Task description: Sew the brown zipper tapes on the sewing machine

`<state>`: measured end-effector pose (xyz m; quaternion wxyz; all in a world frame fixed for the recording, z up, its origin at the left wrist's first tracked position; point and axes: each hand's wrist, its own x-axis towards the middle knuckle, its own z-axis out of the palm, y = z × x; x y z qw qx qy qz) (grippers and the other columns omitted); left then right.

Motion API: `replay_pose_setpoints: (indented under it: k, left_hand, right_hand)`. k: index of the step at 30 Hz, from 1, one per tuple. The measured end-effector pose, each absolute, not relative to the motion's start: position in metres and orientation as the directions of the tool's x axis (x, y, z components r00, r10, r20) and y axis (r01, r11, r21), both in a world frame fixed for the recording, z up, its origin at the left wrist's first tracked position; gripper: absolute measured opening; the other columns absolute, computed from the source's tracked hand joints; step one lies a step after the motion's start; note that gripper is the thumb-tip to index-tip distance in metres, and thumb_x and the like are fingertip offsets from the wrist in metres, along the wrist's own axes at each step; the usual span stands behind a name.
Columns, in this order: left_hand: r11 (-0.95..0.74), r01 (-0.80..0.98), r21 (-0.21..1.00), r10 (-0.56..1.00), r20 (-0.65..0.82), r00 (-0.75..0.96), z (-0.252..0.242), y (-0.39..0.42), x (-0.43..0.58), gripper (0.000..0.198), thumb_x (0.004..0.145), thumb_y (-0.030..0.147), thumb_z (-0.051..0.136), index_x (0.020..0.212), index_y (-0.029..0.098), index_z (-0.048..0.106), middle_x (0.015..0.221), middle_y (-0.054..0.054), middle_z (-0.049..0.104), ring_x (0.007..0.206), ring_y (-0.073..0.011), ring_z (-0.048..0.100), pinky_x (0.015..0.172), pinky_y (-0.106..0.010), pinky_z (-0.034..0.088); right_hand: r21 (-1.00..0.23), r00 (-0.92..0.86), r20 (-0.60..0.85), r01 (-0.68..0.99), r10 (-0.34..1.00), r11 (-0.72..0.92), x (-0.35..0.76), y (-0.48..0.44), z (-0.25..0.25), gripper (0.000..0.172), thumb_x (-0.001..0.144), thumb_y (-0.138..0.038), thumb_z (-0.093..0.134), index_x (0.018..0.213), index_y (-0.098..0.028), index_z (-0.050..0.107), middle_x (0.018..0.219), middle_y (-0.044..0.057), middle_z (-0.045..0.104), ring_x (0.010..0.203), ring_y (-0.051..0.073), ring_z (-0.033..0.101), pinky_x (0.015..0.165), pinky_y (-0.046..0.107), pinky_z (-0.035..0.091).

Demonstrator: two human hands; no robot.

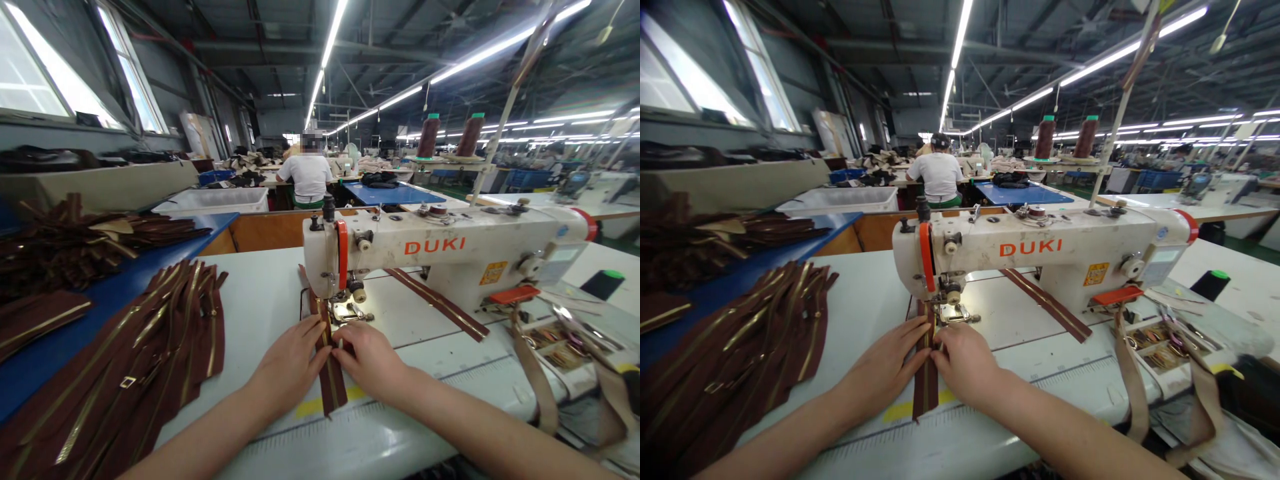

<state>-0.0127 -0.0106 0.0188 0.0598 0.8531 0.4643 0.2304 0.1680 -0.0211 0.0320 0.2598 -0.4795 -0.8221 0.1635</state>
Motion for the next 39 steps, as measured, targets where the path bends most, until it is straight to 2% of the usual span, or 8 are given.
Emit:
replay_pose_setpoints:
  k: [3, 6, 11, 16, 25, 33, 35, 39]
  left_hand:
    - [-0.6, 0.784, 0.158, 0.776, 0.353, 0.523, 0.017, -0.005, -0.012, 0.036, 0.092, 0.033, 0.044, 0.121, 0.014, 0.054, 0.128, -0.013, 0.058, 0.119, -0.0247, 0.053, 0.101, -0.04, 0.042]
    - [-0.614, 0.784, 0.095, 0.744, 0.402, 0.534, 0.016, -0.005, -0.013, 0.036, 0.094, 0.034, 0.04, 0.121, 0.015, 0.053, 0.127, -0.012, 0.058, 0.118, -0.0241, 0.054, 0.1, -0.039, 0.044]
    - [-0.63, 0.77, 0.097, 0.717, 0.455, 0.529, 0.015, -0.008, -0.012, 0.034, 0.097, 0.035, 0.036, 0.12, 0.016, 0.052, 0.122, -0.012, 0.06, 0.114, -0.0239, 0.057, 0.097, -0.041, 0.047]
    - [-0.651, 0.746, 0.137, 0.717, 0.434, 0.546, 0.017, -0.01, -0.011, 0.03, 0.096, 0.03, 0.039, 0.121, 0.02, 0.051, 0.12, -0.009, 0.061, 0.112, -0.0224, 0.057, 0.095, -0.04, 0.048]
    - [-0.657, 0.75, 0.072, 0.696, 0.44, 0.567, 0.015, -0.01, -0.011, 0.027, 0.096, 0.029, 0.04, 0.115, 0.018, 0.055, 0.118, -0.01, 0.062, 0.111, -0.0232, 0.057, 0.094, -0.041, 0.049]
    - [-0.651, 0.757, 0.061, 0.707, 0.412, 0.575, 0.018, -0.011, -0.01, 0.026, 0.094, 0.025, 0.042, 0.115, 0.017, 0.057, 0.117, -0.01, 0.062, 0.111, -0.0228, 0.057, 0.096, -0.04, 0.048]
    - [-0.651, 0.758, 0.045, 0.705, 0.406, 0.581, 0.018, -0.011, -0.01, 0.027, 0.095, 0.026, 0.042, 0.114, 0.016, 0.058, 0.117, -0.01, 0.063, 0.111, -0.0229, 0.057, 0.095, -0.04, 0.048]
    - [-0.632, 0.774, 0.033, 0.715, 0.41, 0.567, 0.017, -0.011, -0.01, 0.03, 0.096, 0.031, 0.041, 0.114, 0.017, 0.059, 0.118, -0.009, 0.063, 0.111, -0.0227, 0.057, 0.096, -0.04, 0.048]
  right_hand:
    - [-0.495, -0.425, 0.255, 0.714, 0.868, 0.495, 0.171, -0.019, 0.033, 0.01, 0.084, -0.017, 0.055, 0.086, -0.016, 0.065, 0.089, 0.007, 0.064, 0.088, 0.019, 0.057, 0.077, 0.027, 0.041]
    - [-0.472, -0.442, 0.246, 0.723, 0.863, 0.505, 0.172, -0.016, 0.034, 0.013, 0.086, -0.018, 0.054, 0.09, -0.016, 0.066, 0.092, 0.008, 0.064, 0.091, 0.02, 0.058, 0.08, 0.028, 0.043]
    - [-0.437, -0.443, 0.243, 0.744, 0.863, 0.505, 0.171, -0.015, 0.032, 0.022, 0.085, -0.016, 0.051, 0.101, -0.016, 0.065, 0.095, 0.009, 0.064, 0.093, 0.022, 0.058, 0.083, 0.03, 0.045]
    - [-0.414, -0.46, 0.24, 0.748, 0.855, 0.519, 0.169, -0.016, 0.031, 0.024, 0.085, -0.013, 0.048, 0.104, -0.015, 0.064, 0.098, 0.009, 0.062, 0.094, 0.022, 0.057, 0.084, 0.031, 0.045]
    - [-0.355, -0.506, 0.276, 0.737, 0.817, 0.576, 0.171, -0.017, 0.029, 0.018, 0.09, -0.015, 0.046, 0.097, -0.017, 0.063, 0.09, 0.006, 0.061, 0.088, 0.019, 0.055, 0.077, 0.029, 0.044]
    - [-0.202, -0.596, 0.289, 0.727, 0.749, 0.656, 0.17, -0.019, 0.033, 0.015, 0.089, -0.013, 0.049, 0.09, -0.014, 0.064, 0.088, 0.008, 0.062, 0.085, 0.022, 0.054, 0.074, 0.031, 0.045]
    - [-0.236, -0.612, 0.292, 0.698, 0.735, 0.676, 0.175, -0.016, 0.033, 0.016, 0.089, -0.013, 0.049, 0.09, -0.015, 0.065, 0.086, 0.007, 0.062, 0.084, 0.021, 0.054, 0.074, 0.03, 0.045]
    - [-0.427, -0.545, 0.382, 0.612, 0.746, 0.666, 0.196, 0.009, 0.034, 0.023, 0.089, -0.011, 0.046, 0.09, -0.018, 0.067, 0.088, 0.007, 0.063, 0.087, 0.018, 0.056, 0.077, 0.028, 0.044]
